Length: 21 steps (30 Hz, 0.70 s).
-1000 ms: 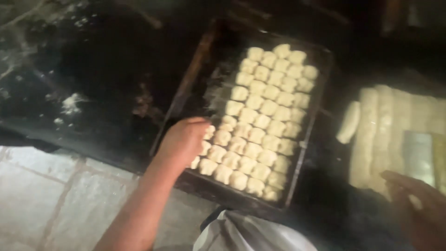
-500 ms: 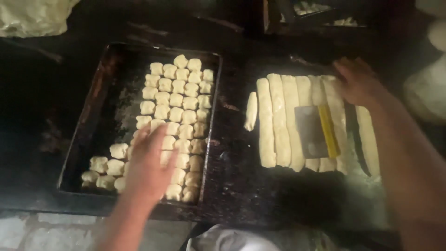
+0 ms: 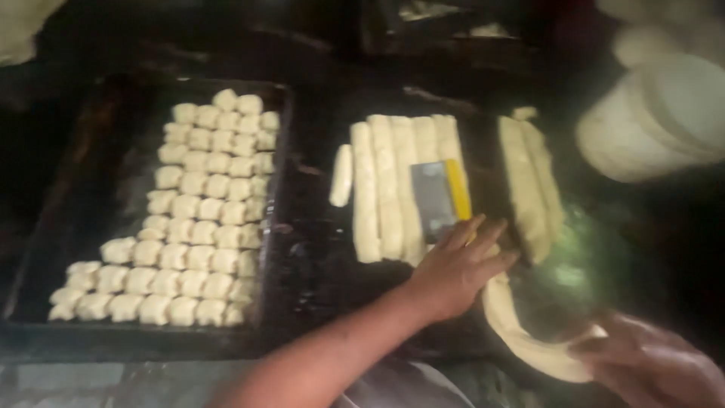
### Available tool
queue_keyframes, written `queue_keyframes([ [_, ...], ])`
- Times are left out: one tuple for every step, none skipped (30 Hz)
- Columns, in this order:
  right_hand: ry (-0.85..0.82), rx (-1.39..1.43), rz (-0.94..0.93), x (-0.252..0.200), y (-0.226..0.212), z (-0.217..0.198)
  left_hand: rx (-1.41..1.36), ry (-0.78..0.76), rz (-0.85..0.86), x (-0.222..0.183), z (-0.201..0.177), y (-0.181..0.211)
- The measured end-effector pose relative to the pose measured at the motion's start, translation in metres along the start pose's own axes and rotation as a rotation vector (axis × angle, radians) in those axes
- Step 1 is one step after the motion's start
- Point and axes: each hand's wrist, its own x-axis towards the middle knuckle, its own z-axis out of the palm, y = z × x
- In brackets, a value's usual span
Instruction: The baker is manually shaping small pieces of dough and arranging them neatly on a metal baking tray.
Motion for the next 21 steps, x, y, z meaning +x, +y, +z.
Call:
queue_keyframes([
  [0.006, 0.035, 0.043, -0.005, 0.006, -0.004, 0.076, -0.051, 0.089, 0.005, 0.018, -0.006],
  [0.023, 0.037, 0.055, -0.009, 0.012, -0.008, 0.067, -0.056, 0.106, 0.002, 0.022, -0.006],
  [0.029, 0.078, 0.094, -0.011, 0.018, -0.009, -0.118, -0.14, 0.089, -0.001, 0.025, -0.009],
  [0.035, 0.12, 0.133, -0.012, 0.023, -0.009, -0.303, -0.227, 0.071, -0.004, 0.028, -0.012],
  [0.043, 0.128, 0.142, -0.013, 0.028, -0.009, -0.305, -0.239, 0.079, -0.001, 0.007, -0.007],
  [0.042, 0.171, 0.18, -0.014, 0.033, -0.009, -0.509, -0.37, -0.133, 0.002, -0.015, -0.003],
  [0.041, 0.214, 0.215, -0.013, 0.037, -0.008, -0.704, -0.498, -0.352, 0.005, -0.037, 0.0],
  [0.05, 0.221, 0.22, -0.013, 0.041, -0.007, -0.701, -0.508, -0.345, 0.001, -0.047, -0.008],
  [0.042, 0.264, 0.256, -0.013, 0.044, -0.005, -0.896, -0.64, -0.487, -0.004, -0.058, -0.015],
  [0.034, 0.308, 0.291, -0.013, 0.047, -0.003, -1.089, -0.77, -0.633, -0.01, -0.069, -0.023],
  [0.033, 0.312, 0.299, -0.016, 0.048, -0.004, -1.09, -0.779, -0.637, -0.014, -0.07, -0.024],
  [0.026, 0.34, 0.327, -0.018, 0.048, -0.005, -0.731, -0.834, -0.636, -0.019, -0.071, -0.025],
  [0.027, 0.367, 0.341, -0.013, 0.048, -0.008, -0.364, -0.862, -0.615, -0.018, -0.074, -0.03],
  [0.033, 0.369, 0.336, -0.011, 0.039, -0.022, -0.358, -0.859, -0.61, -0.016, -0.078, -0.028],
  [0.054, 0.376, 0.379, -0.011, 0.028, -0.032, -0.533, -0.882, -0.782, -0.017, -0.084, -0.026],
  [0.074, 0.384, 0.423, -0.011, 0.018, -0.043, -0.709, -0.893, -0.955, -0.019, -0.09, -0.023],
  [0.077, 0.385, 0.438, -0.017, 0.024, -0.049, -0.714, -0.909, -0.954, -0.02, -0.086, -0.02],
  [0.093, 0.386, 0.485, -0.024, 0.03, -0.055, -0.829, -0.878, -0.945, -0.02, -0.081, -0.017],
  [0.123, 0.392, 0.516, -0.024, 0.035, -0.063, -0.93, -0.838, -0.92, -0.013, -0.079, -0.02],
  [0.141, 0.396, 0.517, -0.014, 0.066, -0.06, -0.922, -0.846, -0.904, -0.005, -0.071, -0.019],
  [0.154, 0.333, 0.397, -0.009, 0.099, -0.057, -0.934, -0.83, -0.918, -0.002, -0.061, -0.014],
])
